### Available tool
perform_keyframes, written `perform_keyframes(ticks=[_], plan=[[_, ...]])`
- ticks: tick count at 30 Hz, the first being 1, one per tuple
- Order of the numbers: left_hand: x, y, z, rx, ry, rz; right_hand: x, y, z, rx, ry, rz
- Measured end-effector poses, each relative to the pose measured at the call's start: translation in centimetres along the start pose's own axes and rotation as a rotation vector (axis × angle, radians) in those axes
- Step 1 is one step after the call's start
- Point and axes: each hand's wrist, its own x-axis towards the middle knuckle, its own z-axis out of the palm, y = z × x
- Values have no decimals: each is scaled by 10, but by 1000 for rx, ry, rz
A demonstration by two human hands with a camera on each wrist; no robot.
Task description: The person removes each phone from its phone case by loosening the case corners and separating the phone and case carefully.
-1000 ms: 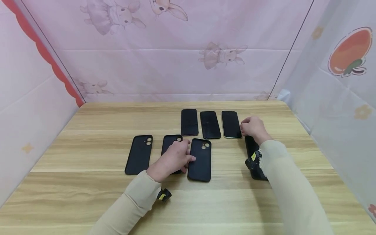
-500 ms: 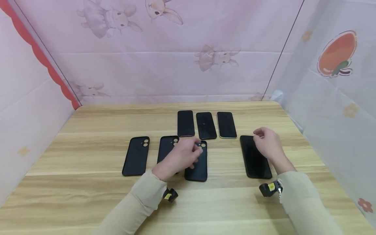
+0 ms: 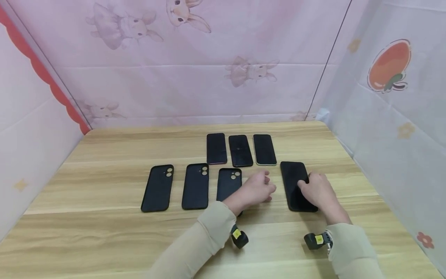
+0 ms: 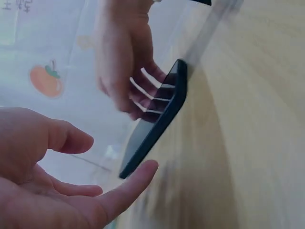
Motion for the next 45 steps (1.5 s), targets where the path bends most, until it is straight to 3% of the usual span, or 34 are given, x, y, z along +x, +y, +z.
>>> perform_keyframes(ticks=[7, 14, 19, 27, 33, 38, 42, 45], plan=[[4, 9, 20, -43, 71, -54, 1, -1, 1, 60, -13, 31], [5, 11, 26, -301, 122, -98, 1, -9, 2, 139, -58, 80], [6, 9, 30, -474, 135, -112, -3, -13, 1, 175, -77, 86], [6, 4, 28, -548, 88, -105, -14, -27, 3, 320, -133, 80], [4, -2, 13, -581, 12, -76, -21, -36, 0, 337, -108, 39], [-1, -11, -10, -605, -48, -33, -23, -51, -2, 385, -95, -5], [-8, -19, -33, -587, -59, 1, -22, -67, -3, 466, -79, -45], [-14, -24, -49, -561, -54, 16, -20, -78, -5, 591, -109, -73]])
